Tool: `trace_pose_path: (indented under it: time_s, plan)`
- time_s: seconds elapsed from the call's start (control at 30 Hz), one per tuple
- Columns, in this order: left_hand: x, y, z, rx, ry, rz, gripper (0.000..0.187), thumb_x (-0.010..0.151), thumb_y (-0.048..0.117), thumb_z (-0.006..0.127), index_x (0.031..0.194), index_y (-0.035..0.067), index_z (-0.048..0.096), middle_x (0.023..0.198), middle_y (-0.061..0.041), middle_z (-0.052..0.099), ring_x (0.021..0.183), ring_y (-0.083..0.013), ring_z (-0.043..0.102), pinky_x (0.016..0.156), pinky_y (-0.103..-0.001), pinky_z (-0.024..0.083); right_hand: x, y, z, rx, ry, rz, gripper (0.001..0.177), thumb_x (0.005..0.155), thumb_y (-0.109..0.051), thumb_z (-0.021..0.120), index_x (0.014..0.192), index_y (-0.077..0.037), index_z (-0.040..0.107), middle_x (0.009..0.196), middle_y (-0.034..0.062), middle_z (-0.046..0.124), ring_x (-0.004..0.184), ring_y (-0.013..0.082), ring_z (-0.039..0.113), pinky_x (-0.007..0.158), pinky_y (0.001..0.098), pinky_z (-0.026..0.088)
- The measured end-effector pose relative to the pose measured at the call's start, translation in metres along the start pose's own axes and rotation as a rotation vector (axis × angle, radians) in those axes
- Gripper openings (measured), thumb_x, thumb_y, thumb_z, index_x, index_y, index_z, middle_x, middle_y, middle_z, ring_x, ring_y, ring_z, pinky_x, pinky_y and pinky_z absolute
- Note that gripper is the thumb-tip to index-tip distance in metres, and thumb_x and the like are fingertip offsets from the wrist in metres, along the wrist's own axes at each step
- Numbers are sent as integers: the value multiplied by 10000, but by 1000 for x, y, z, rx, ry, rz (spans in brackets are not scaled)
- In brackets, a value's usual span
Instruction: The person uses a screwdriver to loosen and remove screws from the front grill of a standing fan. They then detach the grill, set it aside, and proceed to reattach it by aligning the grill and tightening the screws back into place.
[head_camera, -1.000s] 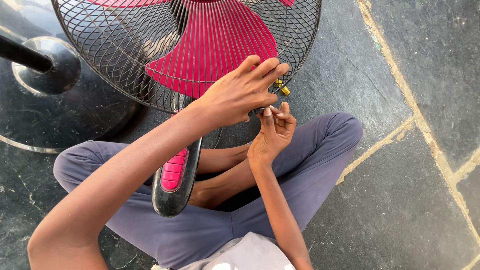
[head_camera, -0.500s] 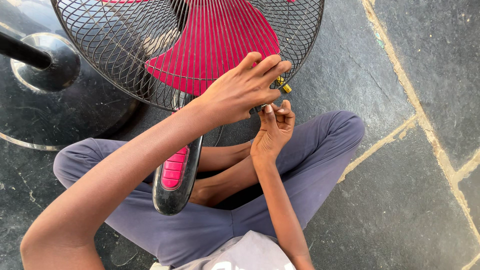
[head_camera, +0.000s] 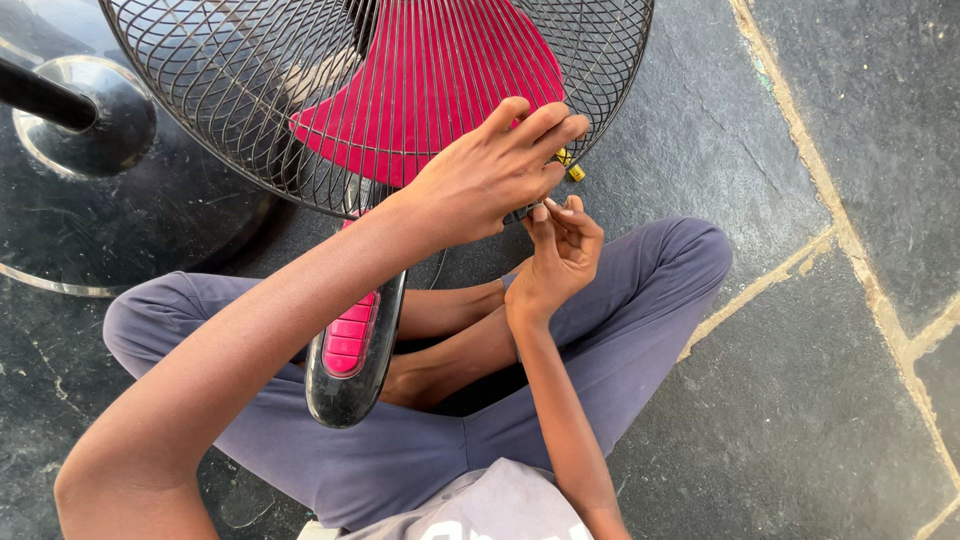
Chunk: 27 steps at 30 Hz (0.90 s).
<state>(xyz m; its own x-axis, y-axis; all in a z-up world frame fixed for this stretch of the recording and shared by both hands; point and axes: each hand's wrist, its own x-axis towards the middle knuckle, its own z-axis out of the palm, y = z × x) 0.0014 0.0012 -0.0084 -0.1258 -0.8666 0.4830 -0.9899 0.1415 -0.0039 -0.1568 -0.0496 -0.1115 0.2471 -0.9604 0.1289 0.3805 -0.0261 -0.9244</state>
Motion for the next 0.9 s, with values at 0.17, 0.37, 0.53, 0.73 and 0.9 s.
trace_pose_path:
  time_s: [0.17,0.37,0.53,0.73,0.9]
  plan:
    - [0,-1,0,-4,37,-4,232,779,231,742,947,75,706,1425,-107,485,1395,-242,374,1105,-409,332,6,2,-3,33,-2,56,150,928,65,727,1020,-10,635,1241,130,642,1015,172,714,880,345,660]
    - [-2,-1,4,22,47,-5,218,806,214,718,982,85,712,1428,-96,483,1392,-237,375,1110,-396,335,9,10,-12,222,21,202,133,932,108,704,963,-10,651,1269,110,618,996,170,716,905,336,650]
    - [-2,-1,7,13,61,-11,220,815,218,716,991,87,719,1421,-95,483,1390,-241,374,1111,-399,342,13,10,-17,182,-21,194,156,924,125,712,975,-8,647,1190,102,654,970,160,722,887,344,656]
    - [-3,-1,8,-4,62,-21,283,770,248,743,1011,100,736,1433,-89,483,1388,-241,377,1118,-401,344,7,4,-18,36,-120,81,145,966,111,715,1070,30,651,1183,138,662,998,172,712,891,328,638]
    - [-2,0,7,-5,45,-26,300,735,249,745,997,105,738,1434,-87,485,1381,-241,381,1115,-402,344,-5,-2,-12,-131,-114,-36,156,1002,70,645,1152,48,611,1432,215,590,1072,200,718,922,341,637]
